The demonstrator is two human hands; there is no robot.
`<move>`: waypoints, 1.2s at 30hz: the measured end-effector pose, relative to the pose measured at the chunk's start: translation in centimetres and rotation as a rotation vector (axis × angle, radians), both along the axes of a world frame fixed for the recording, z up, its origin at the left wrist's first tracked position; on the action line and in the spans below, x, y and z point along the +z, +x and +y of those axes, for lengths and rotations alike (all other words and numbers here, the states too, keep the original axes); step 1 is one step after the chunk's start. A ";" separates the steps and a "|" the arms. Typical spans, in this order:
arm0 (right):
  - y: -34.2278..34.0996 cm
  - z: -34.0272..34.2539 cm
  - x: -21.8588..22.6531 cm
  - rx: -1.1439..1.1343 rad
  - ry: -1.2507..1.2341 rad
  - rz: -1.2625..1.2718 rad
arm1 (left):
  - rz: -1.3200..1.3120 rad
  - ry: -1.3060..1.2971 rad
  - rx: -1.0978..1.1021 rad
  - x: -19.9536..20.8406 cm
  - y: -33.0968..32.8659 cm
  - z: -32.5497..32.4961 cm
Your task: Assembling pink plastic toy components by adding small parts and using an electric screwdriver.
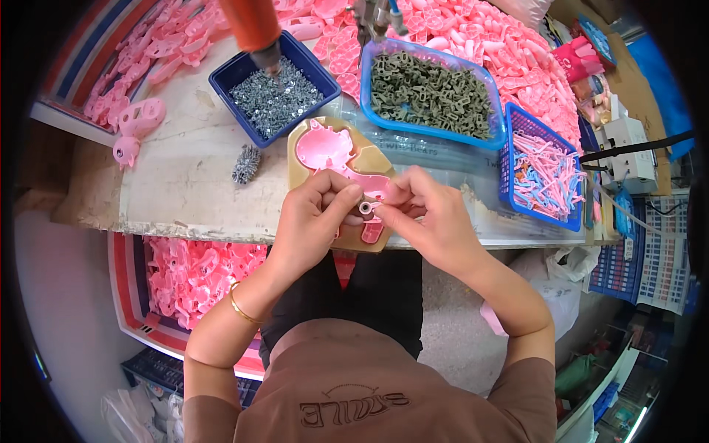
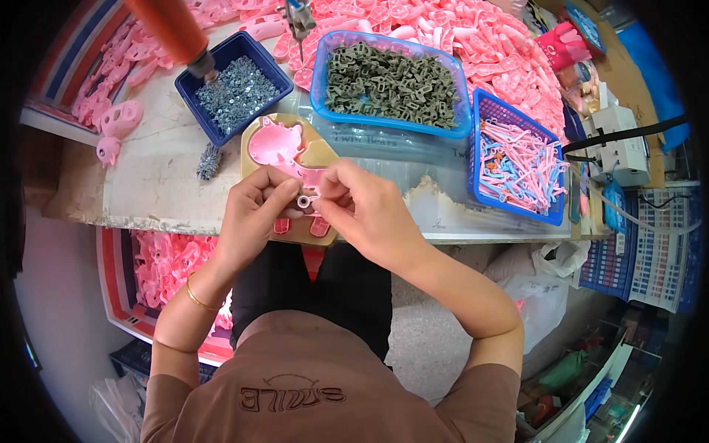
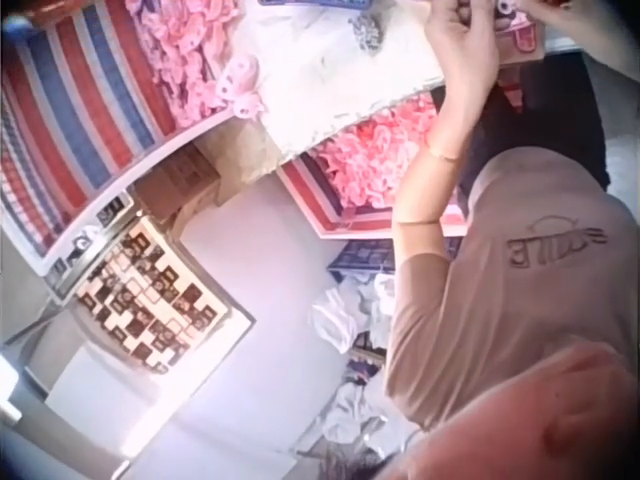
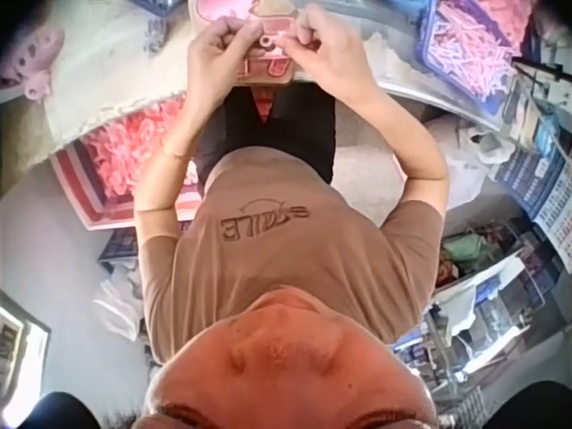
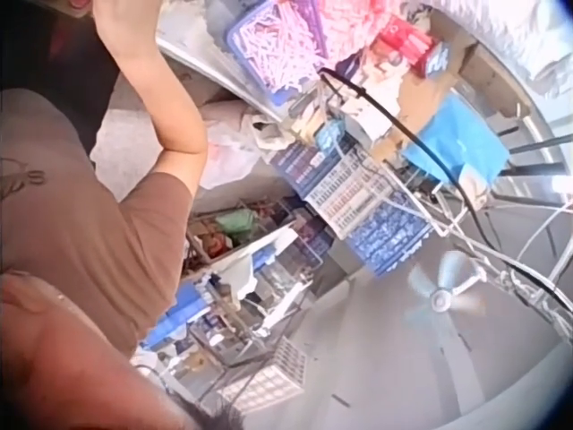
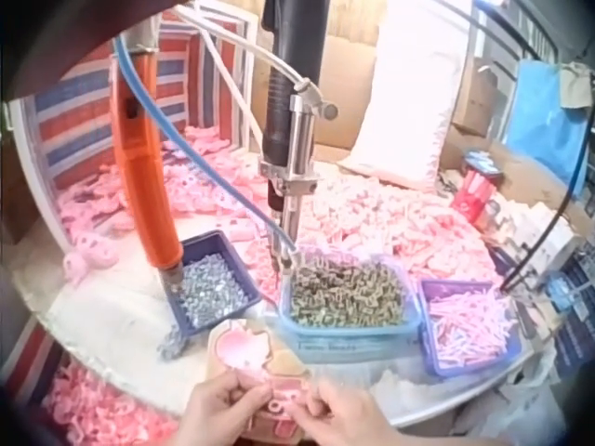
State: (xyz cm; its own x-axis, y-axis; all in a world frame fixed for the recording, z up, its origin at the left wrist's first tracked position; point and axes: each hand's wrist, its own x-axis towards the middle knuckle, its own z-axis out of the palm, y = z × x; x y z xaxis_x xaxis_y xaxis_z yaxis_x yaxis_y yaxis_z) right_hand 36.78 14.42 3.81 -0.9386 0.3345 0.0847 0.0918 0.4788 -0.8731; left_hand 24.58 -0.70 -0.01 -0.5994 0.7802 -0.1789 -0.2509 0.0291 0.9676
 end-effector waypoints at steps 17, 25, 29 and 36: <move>-4.2 -0.9 -3.6 0.267 0.906 0.014 | 0.900 -0.194 0.182 1.2 -3.9 -3.4; -6.2 -0.6 -3.1 0.345 0.766 -0.178 | 1.295 -0.052 0.049 -0.2 -4.2 -3.6; -6.7 -1.1 -2.6 0.391 0.787 -0.167 | 1.468 -0.104 -0.200 -0.5 -3.9 -4.1; -7.7 -0.5 -2.1 0.463 0.804 -0.150 | 1.601 -0.183 -0.282 -1.3 -3.6 -4.2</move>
